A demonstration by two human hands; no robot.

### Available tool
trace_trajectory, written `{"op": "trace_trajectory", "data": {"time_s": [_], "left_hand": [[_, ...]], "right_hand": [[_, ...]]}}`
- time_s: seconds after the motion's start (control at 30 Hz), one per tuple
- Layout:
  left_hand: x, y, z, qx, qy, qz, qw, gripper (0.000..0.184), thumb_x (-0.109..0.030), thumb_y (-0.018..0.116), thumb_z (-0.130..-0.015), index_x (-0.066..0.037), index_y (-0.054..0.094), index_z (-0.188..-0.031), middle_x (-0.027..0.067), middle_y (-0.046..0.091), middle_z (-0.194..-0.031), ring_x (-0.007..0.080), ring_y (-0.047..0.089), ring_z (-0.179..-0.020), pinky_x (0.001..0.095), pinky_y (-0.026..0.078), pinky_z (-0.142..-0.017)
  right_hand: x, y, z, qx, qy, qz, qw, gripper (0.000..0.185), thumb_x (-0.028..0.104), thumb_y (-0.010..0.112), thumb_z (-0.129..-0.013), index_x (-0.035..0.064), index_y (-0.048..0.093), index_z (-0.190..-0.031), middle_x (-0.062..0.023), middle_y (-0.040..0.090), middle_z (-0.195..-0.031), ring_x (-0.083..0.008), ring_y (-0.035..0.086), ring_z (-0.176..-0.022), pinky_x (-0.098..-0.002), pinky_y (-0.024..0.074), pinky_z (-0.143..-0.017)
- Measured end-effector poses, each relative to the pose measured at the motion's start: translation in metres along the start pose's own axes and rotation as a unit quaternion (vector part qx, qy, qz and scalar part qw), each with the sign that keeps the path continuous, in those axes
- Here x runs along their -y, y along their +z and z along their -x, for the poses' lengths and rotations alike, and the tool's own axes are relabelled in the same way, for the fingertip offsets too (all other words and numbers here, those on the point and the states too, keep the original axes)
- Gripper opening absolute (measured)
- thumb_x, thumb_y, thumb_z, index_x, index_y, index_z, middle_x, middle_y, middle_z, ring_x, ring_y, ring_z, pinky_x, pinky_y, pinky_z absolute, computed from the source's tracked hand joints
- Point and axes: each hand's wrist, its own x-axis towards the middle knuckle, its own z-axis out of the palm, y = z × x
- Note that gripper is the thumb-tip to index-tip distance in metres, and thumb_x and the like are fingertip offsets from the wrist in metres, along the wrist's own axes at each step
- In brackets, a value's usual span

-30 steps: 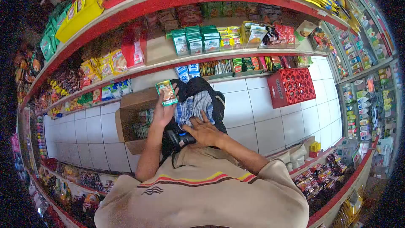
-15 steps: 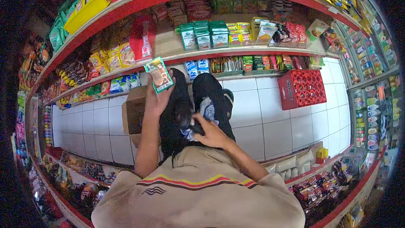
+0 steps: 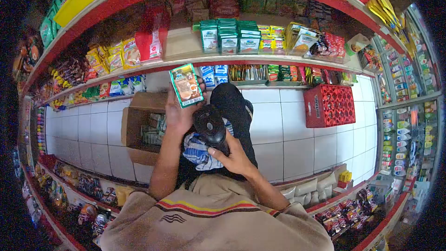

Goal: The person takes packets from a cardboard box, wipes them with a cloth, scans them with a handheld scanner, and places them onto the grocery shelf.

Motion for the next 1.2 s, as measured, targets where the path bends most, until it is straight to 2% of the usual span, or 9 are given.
{"op": "trace_trajectory", "data": {"time_s": [0.17,0.27,0.37,0.5,0.57,0.63,0.8,1.03,1.2], "left_hand": [[-0.001,-0.016,0.003,-0.013,0.002,0.004,1.0,0.059,-0.051,0.031,-0.105,-0.005,0.048,-0.138,0.0174,0.06,-0.129,0.0276,0.061,-0.116,0.044,0.049,-0.1],[-0.009,-0.027,-0.001,-0.025,0.016,0.032,0.999,0.056,-0.047,0.034,-0.105,-0.005,0.048,-0.139,0.0183,0.059,-0.13,0.0277,0.06,-0.117,0.0433,0.046,-0.103],[-0.018,-0.046,-0.008,-0.012,0.035,0.067,0.997,0.052,-0.041,0.038,-0.105,-0.005,0.046,-0.141,0.0189,0.059,-0.131,0.0275,0.059,-0.117,0.0429,0.044,-0.105],[-0.022,-0.047,-0.03,0.054,0.048,0.087,0.994,0.047,-0.033,0.054,-0.101,-0.003,0.049,-0.136,0.0133,0.061,-0.125,0.0239,0.059,-0.117,0.042,0.044,-0.105],[-0.021,-0.037,-0.044,-0.087,0.105,-0.125,0.983,0.039,-0.02,0.063,-0.097,-0.002,0.053,-0.129,0.0104,0.062,-0.12,0.0202,0.061,-0.112,0.0383,0.046,-0.102],[-0.03,-0.023,-0.071,-0.076,0.125,-0.153,0.977,0.03,-0.011,0.067,-0.094,-0.002,0.058,-0.12,0.0072,0.064,-0.114,0.0153,0.061,-0.106,0.0318,0.047,-0.096],[-0.06,-0.01,-0.15,-0.063,0.208,-0.511,0.832,0.022,-0.017,0.074,-0.09,-0.001,0.067,-0.103,0.0033,0.067,-0.093,0.0096,0.059,-0.088,0.0251,0.046,-0.078],[-0.056,-0.072,-0.245,0.007,0.259,-0.6,0.757,0.027,-0.019,0.079,-0.084,-0.002,0.068,-0.101,0.0059,0.068,-0.082,0.012,0.062,-0.074,0.0295,0.049,-0.066],[-0.056,-0.051,-0.226,-0.025,0.25,-0.738,0.626,0.028,-0.019,0.079,-0.08,-0.001,0.064,-0.095,0.0198,0.069,-0.086,0.0368,0.069,-0.086,0.0449,0.052,-0.075]], "right_hand": [[-0.001,-0.007,0.001,0.006,0.031,0.049,0.998,0.061,0.022,0.072,-0.087,0.0011,0.046,-0.138,-0.0185,0.065,-0.116,-0.0284,0.064,-0.104,-0.0408,0.0486,-0.092],[0.026,-0.03,0.007,0.175,0.1,0.252,0.947,0.067,0.033,0.075,-0.082,0.0065,0.047,-0.137,-0.0257,0.06,-0.123,-0.0441,0.059,-0.113,-0.0487,0.0467,-0.098],[0.025,-0.022,0.024,0.229,-0.002,0.375,0.898,0.068,0.038,0.082,-0.071,0.0095,0.054,-0.127,-0.016,0.06,-0.12,-0.0381,0.057,-0.113,-0.0499,0.0417,-0.101],[0.008,-0.016,0.033,0.277,-0.018,0.396,0.875,0.065,0.049,0.077,-0.079,0.0121,0.056,-0.128,-0.0179,0.056,-0.127,-0.0363,0.052,-0.122,-0.05,0.0358,-0.106],[0.01,-0.023,0.022,0.268,-0.028,0.365,0.891,0.054,0.045,0.075,-0.084,0.0123,0.059,-0.124,-0.0162,0.06,-0.122,-0.035,0.056,-0.116,-0.0477,0.04,-0.102],[0.003,-0.024,0.01,0.31,0.057,0.263,0.912,0.048,0.043,0.068,-0.091,0.0136,0.057,-0.127,-0.0212,0.063,-0.113,-0.0376,0.06,-0.11,-0.0474,0.042,-0.1],[0.001,-0.02,-0.001,0.228,0.065,0.295,0.926,0.028,0.02,0.076,-0.085,0.0103,0.061,-0.107,-0.0101,0.067,-0.103,-0.0331,0.065,-0.099,-0.0426,0.0517,-0.086],[0.006,-0.02,-0.002,0.118,0.056,0.233,0.964,0.029,0.007,0.078,-0.078,0.009,0.063,-0.102,-0.0091,0.066,-0.096,-0.0285,0.064,-0.092,-0.0374,0.051,-0.082],[0.006,-0.02,0.0,-0.026,0.008,0.207,0.978,0.022,0.005,0.079,-0.076,0.0043,0.063,-0.091,-0.0096,0.068,-0.09,-0.0238,0.065,-0.084,-0.0333,0.0504,-0.081]]}}
